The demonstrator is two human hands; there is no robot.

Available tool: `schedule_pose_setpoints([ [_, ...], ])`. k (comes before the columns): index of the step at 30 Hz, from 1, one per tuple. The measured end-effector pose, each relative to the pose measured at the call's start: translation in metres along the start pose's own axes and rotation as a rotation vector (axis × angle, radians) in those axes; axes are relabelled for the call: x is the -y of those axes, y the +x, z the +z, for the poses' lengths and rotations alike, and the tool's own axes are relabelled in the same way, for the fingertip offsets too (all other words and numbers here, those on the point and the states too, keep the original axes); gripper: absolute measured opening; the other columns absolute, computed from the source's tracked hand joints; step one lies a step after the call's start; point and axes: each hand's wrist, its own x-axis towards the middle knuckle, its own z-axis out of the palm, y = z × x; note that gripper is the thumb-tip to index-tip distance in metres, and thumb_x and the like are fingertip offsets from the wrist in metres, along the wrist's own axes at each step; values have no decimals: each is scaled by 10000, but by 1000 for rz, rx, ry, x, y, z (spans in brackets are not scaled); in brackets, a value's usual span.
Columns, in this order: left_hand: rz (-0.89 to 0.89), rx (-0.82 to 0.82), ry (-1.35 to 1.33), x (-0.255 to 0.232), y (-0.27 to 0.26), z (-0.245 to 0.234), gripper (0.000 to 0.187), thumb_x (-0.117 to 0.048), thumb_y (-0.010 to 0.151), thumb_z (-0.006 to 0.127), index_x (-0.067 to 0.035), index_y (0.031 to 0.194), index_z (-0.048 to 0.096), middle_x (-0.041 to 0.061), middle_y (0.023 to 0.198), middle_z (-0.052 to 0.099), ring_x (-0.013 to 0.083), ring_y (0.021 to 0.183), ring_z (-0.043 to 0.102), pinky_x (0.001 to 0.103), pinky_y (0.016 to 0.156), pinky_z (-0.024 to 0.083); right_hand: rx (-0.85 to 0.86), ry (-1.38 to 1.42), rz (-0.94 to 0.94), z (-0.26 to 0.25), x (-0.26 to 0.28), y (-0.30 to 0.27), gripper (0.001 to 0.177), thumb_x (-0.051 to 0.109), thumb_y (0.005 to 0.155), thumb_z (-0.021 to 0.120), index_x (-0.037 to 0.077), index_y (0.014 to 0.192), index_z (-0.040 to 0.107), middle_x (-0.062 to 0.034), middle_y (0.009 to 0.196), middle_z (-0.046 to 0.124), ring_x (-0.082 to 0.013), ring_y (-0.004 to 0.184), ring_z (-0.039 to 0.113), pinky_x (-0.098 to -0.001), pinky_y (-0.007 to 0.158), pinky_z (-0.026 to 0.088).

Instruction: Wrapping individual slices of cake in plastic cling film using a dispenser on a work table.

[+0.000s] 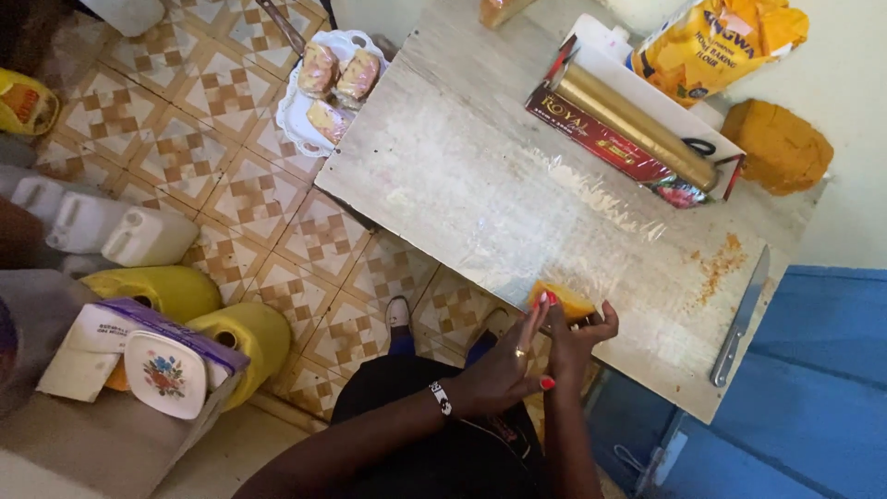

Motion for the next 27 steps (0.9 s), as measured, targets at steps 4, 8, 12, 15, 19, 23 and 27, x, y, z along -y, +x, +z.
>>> schedule_pose_setpoints([
  [4, 71, -99, 65, 12, 7, -8, 892, -423, 903, 430, 81, 1352, -153, 322, 1439, 23, 467, 1299, 172, 553, 1041, 188, 28, 119, -249, 1, -28, 8, 912, 227, 726, 784, 35, 1297, 98, -281, 1200, 211, -368, 1123, 313, -486, 965, 337],
  [8, 24, -116, -2, 12, 11, -19, 873, -108, 859, 497, 42, 1365, -199, 290, 1460, 49, 451, 1293, 212, 492, 1016, 254, 69, 130, -102, 12, -10, 5, 918, 325, 761, 731, 146, 1358, 55, -226, 1274, 184, -408, 1210, 335, -562, 974, 334],
  [12, -35, -182, -110, 27, 22, -29, 782, -216, 930, 384, 9, 1370, -222, 259, 1468, 49, 428, 1321, 115, 458, 1029, 265, 6, 192, 19, 19, 0, 21, 766, 507, 895, 483, 59, 1360, 70, -286, 1313, 149, -480, 1238, 245, -636, 914, 304],
  [15, -134, -196, -176, 19, 26, -39, 808, -364, 937, 345, -4, 1364, -239, 273, 1457, 52, 436, 1311, 128, 491, 1034, 251, 50, 194, 61, 19, 25, 4, 810, 623, 872, 411, 74, 1371, 86, -302, 1375, 90, -498, 1286, 178, -654, 933, 282],
  [19, -270, -197, -218, 0, 28, -49, 819, -423, 930, 330, -42, 1364, -251, 267, 1456, 78, 430, 1313, 142, 494, 1034, 252, 146, 132, 81, 12, 21, 9, 860, 723, 817, 326, 135, 1388, 67, -257, 1399, 116, -442, 1299, 213, -620, 946, 299],
  [23, -257, -207, -199, 13, 26, -42, 832, -445, 928, 313, -30, 1358, -266, 303, 1441, 87, 437, 1320, 114, 503, 1048, 211, 209, 131, 128, -13, 21, 6, 820, 693, 842, 261, 138, 1398, 29, -249, 1401, 200, -393, 1314, 228, -576, 989, 265],
  [27, -311, -321, -85, 29, -10, -70, 551, -196, 910, 492, 11, 1340, 217, 229, 1314, 384, 348, 1261, 332, 442, 1004, 326, 394, 37, 147, -83, -5, -10, 651, 531, 816, 464, 38, 1236, 390, -182, 1166, 412, -325, 1148, 361, -500, 963, 269],
])
